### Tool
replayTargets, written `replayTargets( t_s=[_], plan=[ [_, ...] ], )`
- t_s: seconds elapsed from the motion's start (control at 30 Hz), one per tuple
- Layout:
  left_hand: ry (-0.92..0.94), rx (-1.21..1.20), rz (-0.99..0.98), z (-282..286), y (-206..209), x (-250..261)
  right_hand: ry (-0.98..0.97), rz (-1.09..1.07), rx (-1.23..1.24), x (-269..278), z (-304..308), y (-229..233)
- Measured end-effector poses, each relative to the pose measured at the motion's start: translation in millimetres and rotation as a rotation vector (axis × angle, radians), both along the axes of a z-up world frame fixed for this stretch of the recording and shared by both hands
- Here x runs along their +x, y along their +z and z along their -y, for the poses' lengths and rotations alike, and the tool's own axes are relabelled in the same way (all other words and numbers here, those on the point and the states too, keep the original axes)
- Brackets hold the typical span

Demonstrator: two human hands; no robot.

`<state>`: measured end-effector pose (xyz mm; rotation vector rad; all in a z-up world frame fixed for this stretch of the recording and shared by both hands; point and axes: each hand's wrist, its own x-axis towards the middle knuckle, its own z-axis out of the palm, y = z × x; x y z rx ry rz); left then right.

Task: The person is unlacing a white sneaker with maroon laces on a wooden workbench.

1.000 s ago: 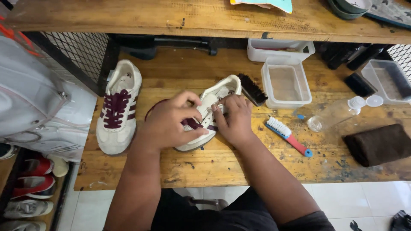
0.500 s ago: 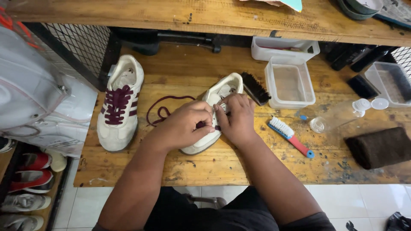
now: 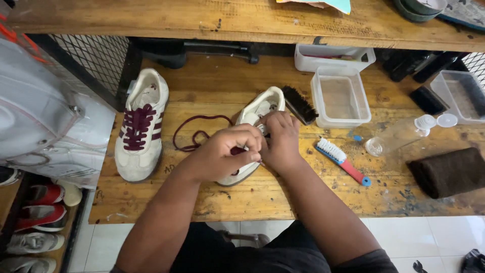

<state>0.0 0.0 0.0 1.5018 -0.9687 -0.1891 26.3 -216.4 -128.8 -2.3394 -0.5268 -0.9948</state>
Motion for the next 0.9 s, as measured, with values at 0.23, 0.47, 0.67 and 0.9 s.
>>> replayTargets(
  t_s=[0.23, 0.47, 0.67, 0.9],
  plan=[
    [0.459, -0.116, 0.155, -32, -35, 35, -0.012, -0.004, 0.059, -12, -13, 32],
    [0.721, 0.496, 0.361, -38, -23, 26, 0.036, 0.038, 0.013, -26, -16, 53],
    [0.353, 0.536, 0.120, -36, 11, 9, 0.117, 0.032, 0.015, -33, -22, 66],
    [0.329, 0.515, 0.159, -36, 1, 16, 0.225, 0.056, -0.027, -33, -27, 61]
  ],
)
